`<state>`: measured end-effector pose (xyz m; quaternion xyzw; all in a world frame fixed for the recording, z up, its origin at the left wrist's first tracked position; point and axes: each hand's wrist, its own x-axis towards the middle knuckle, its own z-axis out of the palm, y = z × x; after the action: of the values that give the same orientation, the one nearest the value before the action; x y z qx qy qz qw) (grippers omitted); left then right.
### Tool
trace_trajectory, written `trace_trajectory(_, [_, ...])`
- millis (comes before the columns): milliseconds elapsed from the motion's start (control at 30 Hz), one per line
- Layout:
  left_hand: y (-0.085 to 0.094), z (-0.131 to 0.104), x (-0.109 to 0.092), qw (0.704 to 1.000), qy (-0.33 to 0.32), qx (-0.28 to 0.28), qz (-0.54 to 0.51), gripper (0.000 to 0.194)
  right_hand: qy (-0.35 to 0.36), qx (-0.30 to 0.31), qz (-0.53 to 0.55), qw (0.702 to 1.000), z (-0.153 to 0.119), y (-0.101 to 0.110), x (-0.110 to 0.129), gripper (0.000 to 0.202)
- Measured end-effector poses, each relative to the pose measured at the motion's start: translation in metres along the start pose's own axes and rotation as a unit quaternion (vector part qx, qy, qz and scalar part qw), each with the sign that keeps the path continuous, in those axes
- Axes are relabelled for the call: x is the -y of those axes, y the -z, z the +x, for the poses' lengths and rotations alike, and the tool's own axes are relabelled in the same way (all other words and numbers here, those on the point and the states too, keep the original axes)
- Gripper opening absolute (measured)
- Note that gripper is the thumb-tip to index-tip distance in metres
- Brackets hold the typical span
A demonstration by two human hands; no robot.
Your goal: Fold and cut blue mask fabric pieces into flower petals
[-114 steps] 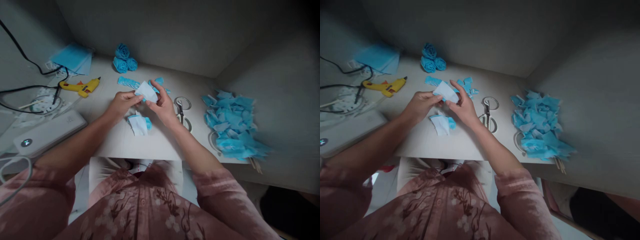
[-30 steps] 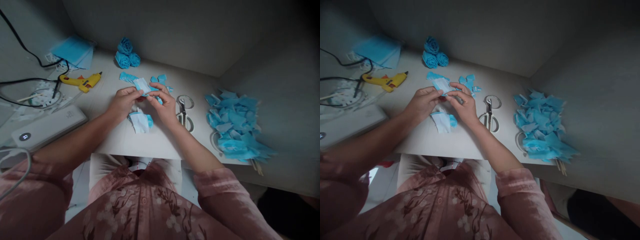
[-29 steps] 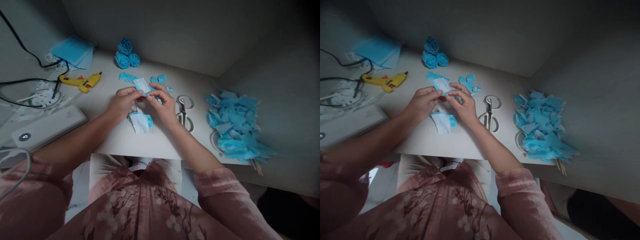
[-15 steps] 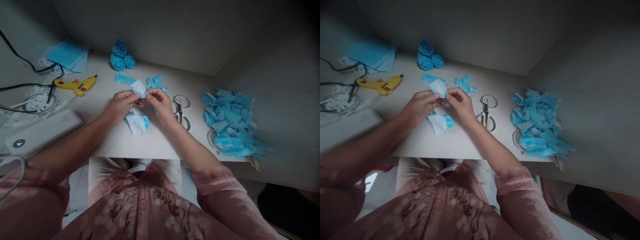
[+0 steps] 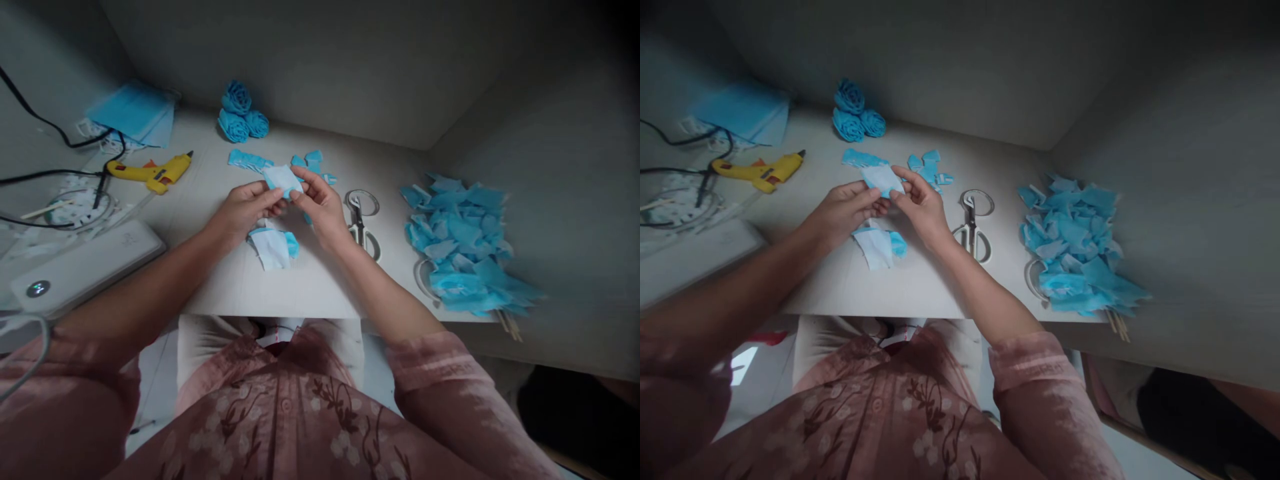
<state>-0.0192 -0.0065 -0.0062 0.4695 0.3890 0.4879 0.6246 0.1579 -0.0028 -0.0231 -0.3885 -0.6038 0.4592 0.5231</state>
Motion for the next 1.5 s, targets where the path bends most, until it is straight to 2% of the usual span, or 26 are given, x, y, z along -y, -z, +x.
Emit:
trace_trajectory(133, [0.001,0.001,0.001,1.0,-0.01,-0.016,0.005,0.011,-0.003,0.015,0.031,0.999,0.0,0.0,0.002,0.063])
trace_trajectory(500, [0.003,0.001,-0.005,0.999,-0.026,-0.042,-0.011,0.012,-0.099,0.003,0.09,0.991,0.005,0.015,0.012,0.053])
trace_trajectory(800, [0.004,0.0,-0.008,0.997,-0.032,-0.051,0.054,0.014,-0.086,0.026,0.052,0.995,0.005,0.011,0.017,0.021])
trace_trajectory(1000, [0.005,0.0,-0.01,0.995,-0.037,-0.062,0.062,0.013,-0.12,0.041,0.066,0.99,0.01,0.021,0.015,0.034])
trace_trajectory(1133, [0.004,0.001,-0.009,0.993,-0.05,-0.053,0.095,0.016,-0.108,0.052,0.047,0.992,0.007,0.017,0.018,0.054])
trace_trajectory(1200, [0.003,0.0,-0.008,0.99,-0.054,-0.05,0.117,0.017,-0.092,0.065,0.027,0.993,0.004,0.013,0.018,0.057])
trace_trajectory(1400, [0.0,-0.001,-0.005,0.983,-0.068,-0.047,0.163,0.022,-0.035,0.052,-0.035,0.997,0.003,0.007,0.012,0.041])
trace_trajectory(1500, [0.0,-0.002,-0.008,0.989,-0.059,-0.037,0.13,0.02,-0.033,0.035,-0.04,0.998,0.004,0.008,0.012,0.039])
